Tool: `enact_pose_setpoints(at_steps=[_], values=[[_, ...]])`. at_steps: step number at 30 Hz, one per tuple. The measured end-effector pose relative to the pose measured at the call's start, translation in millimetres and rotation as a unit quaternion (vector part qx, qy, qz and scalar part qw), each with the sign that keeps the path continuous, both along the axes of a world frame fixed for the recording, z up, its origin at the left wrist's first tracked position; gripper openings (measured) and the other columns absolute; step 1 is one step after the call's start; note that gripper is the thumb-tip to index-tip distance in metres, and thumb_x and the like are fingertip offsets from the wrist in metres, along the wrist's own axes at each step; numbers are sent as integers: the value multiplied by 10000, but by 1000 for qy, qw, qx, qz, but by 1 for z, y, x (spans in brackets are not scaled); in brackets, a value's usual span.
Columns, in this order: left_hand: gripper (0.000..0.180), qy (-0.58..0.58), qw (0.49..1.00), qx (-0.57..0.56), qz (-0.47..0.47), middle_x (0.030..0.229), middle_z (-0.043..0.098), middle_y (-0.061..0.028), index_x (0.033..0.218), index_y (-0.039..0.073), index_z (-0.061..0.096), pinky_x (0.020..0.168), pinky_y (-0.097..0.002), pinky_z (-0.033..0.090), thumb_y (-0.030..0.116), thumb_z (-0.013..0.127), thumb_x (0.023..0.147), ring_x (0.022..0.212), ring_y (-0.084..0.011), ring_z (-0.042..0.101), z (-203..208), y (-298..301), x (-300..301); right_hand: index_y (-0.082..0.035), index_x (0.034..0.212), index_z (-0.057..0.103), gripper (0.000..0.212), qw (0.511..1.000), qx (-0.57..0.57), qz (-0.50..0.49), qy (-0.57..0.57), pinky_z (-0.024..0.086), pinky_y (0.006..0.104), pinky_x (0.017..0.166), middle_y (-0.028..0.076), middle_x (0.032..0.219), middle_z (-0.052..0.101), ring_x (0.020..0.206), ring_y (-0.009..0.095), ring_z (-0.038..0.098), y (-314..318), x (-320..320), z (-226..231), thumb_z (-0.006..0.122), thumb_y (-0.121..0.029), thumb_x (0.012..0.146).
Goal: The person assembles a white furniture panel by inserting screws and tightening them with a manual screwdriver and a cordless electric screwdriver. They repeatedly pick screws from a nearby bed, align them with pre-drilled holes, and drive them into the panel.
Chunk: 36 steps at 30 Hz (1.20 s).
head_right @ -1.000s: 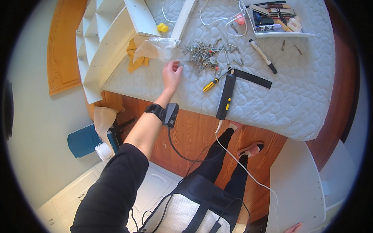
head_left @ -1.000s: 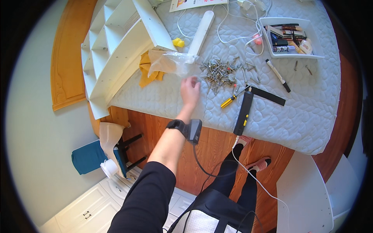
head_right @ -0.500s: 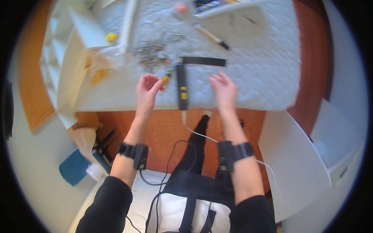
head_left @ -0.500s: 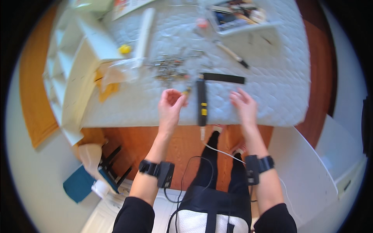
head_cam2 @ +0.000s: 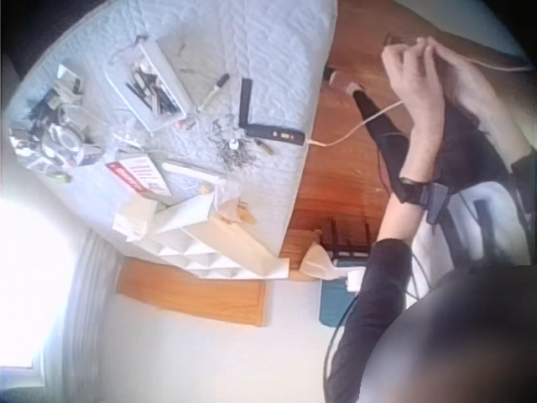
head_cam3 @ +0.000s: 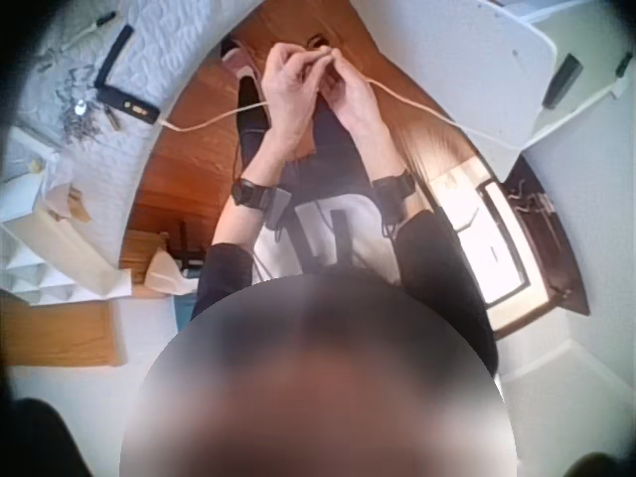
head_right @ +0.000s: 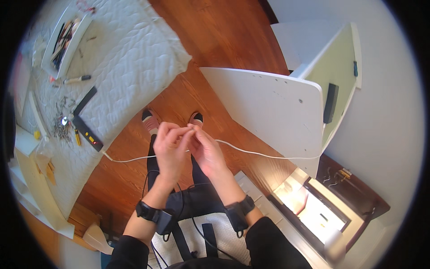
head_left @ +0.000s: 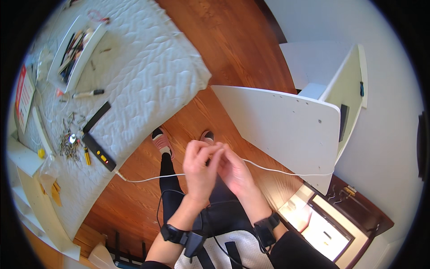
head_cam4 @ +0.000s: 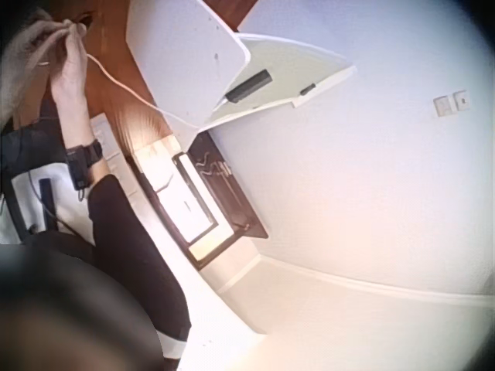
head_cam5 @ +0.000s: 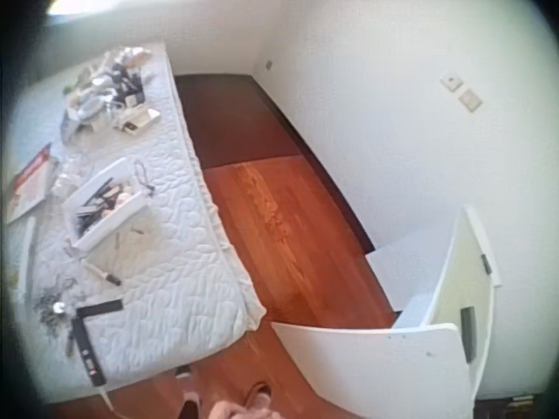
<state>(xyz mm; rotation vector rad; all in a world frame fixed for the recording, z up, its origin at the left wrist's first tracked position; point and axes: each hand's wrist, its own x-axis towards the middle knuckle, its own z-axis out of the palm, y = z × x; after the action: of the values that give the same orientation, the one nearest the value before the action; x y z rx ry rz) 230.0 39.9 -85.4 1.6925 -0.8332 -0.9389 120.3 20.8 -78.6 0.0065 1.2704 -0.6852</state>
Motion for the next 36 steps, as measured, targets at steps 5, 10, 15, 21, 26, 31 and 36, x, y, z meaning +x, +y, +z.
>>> enact_pose_setpoints(at_steps=[5,10,15,21,26,31,36], values=[[177,-77,989,-96,-80,779,540,-89,826,11,679,587,-336,457,-18,766,674,715,-251,548,25,-31,-105,-102,1117,615,257,993,-27,-116,12,426,291,954,4,1107,618,1076,117,551,-10,-100,41,634,-282,934],[211,-83,971,-172,-142,768,537,-79,873,12,691,581,-340,446,-18,762,676,696,-247,534,53,-61,-184,-94,1018,659,174,990,-30,-135,11,469,269,862,-11,992,648,964,106,583,-36,-185,73,672,-228,908],[216,-86,960,-196,-179,795,552,-73,889,16,696,572,-317,450,-29,757,687,692,-222,544,66,-75,-215,-73,997,676,153,988,-72,-133,40,496,231,770,-9,956,654,886,80,597,-51,-225,80,671,-197,908],[160,-68,976,-142,-153,823,551,-47,889,30,697,518,-249,416,-33,741,748,662,-137,531,75,-83,-225,-34,1086,655,221,983,-115,-144,-15,476,273,899,24,1062,641,989,116,591,-55,-229,79,627,-195,938],[156,-23,983,-109,-147,825,553,-69,889,14,684,561,-284,445,-26,737,747,696,-186,550,78,-92,-224,-12,1217,596,312,983,-100,-154,-19,431,292,990,47,1193,598,1120,142,551,-59,-224,83,589,-187,960],[182,4,972,-122,-199,835,575,-59,897,38,701,597,-276,481,-23,742,731,728,-185,592,68,-107,-231,-15,1255,578,321,978,-97,-182,29,416,310,1020,54,1231,586,1162,154,533,-60,-227,89,560,-164,972],[170,-3,965,-145,-217,823,566,-87,877,12,682,620,-327,482,-29,721,717,755,-244,572,64,-115,-227,-44,1208,603,270,972,-72,-218,40,449,314,990,36,1210,598,1139,148,545,-59,-226,86,584,-133,954]])
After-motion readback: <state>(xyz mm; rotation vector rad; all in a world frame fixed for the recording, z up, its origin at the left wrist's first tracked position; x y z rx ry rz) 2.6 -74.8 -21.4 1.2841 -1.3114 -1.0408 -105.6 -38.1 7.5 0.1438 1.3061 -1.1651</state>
